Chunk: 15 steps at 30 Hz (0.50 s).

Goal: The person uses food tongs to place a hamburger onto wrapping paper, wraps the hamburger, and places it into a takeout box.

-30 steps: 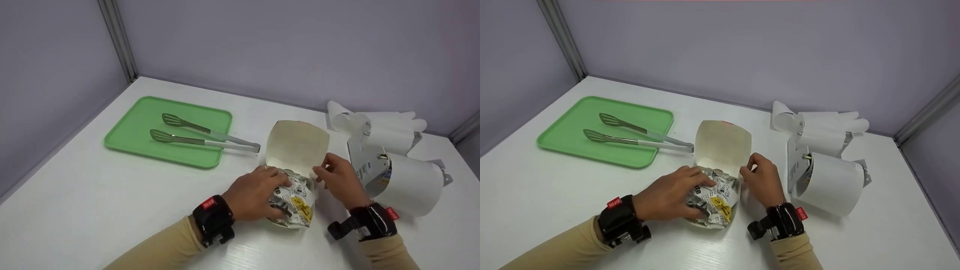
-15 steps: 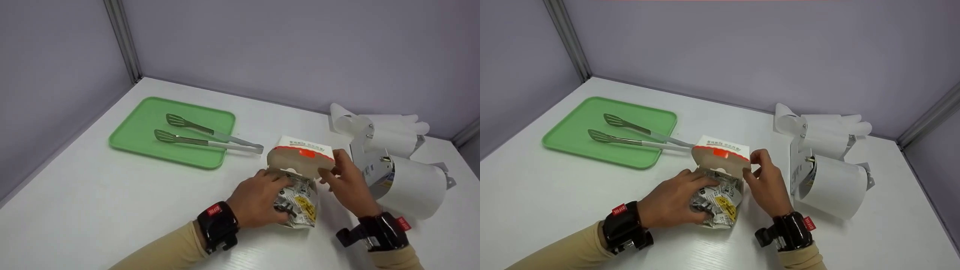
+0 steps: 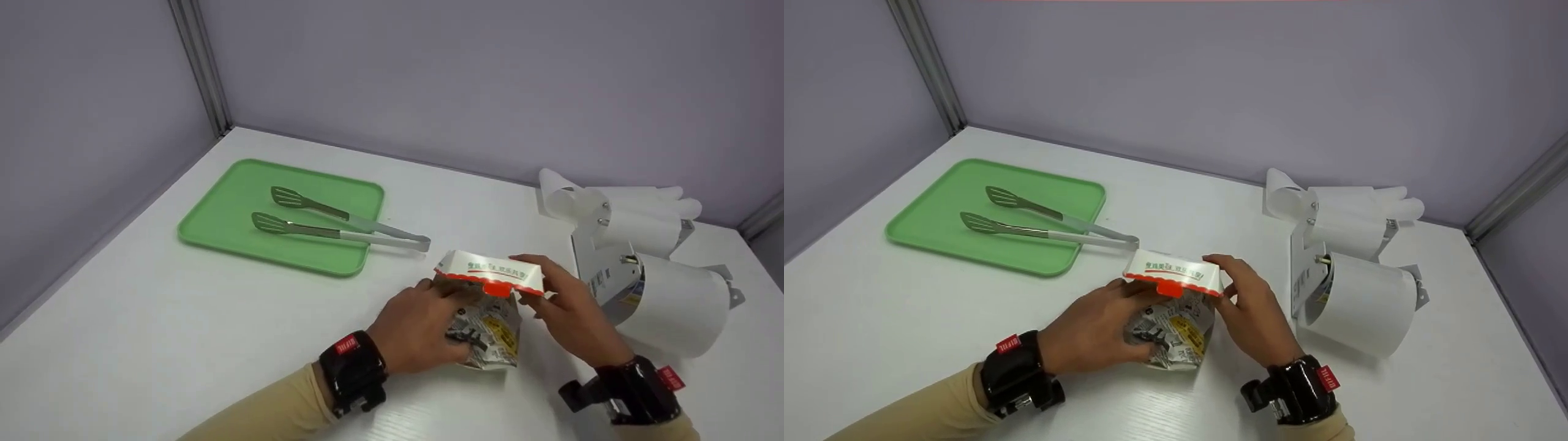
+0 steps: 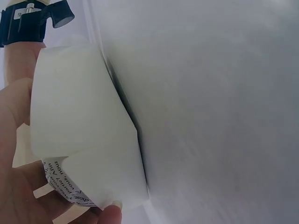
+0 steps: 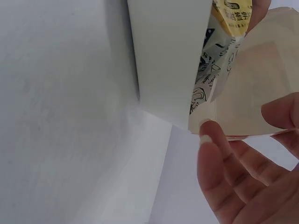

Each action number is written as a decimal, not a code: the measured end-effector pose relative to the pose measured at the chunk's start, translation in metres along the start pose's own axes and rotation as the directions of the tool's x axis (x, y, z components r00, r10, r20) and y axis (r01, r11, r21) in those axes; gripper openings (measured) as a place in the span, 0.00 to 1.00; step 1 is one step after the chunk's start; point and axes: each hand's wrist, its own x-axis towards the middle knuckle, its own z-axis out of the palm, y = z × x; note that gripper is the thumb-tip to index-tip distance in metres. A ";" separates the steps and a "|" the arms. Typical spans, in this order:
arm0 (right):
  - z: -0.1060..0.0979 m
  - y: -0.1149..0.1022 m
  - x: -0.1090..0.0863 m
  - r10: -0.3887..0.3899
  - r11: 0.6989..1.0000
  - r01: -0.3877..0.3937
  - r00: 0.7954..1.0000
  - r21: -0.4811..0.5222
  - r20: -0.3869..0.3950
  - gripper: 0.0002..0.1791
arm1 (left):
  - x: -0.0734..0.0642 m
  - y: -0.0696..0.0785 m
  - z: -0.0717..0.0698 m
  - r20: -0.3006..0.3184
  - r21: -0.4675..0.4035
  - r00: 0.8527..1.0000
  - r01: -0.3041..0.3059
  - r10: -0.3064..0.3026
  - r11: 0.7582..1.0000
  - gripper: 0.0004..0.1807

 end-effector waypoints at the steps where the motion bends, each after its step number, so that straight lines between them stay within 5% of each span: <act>1: -0.001 0.000 0.000 -0.001 1.000 0.001 1.000 -0.005 0.010 0.25 | 0.000 0.000 0.000 -0.005 0.003 1.000 0.003 -0.003 1.000 0.39; 7: -0.003 0.000 -0.006 -0.003 0.999 0.006 0.999 -0.052 0.041 0.29 | -0.002 0.003 -0.001 -0.040 0.038 0.998 0.047 -0.045 0.998 0.22; 15: 0.007 0.000 -0.015 -0.049 0.997 0.049 0.999 -0.066 -0.004 0.34 | -0.017 0.006 -0.014 -0.094 0.176 0.995 0.053 -0.037 0.983 0.27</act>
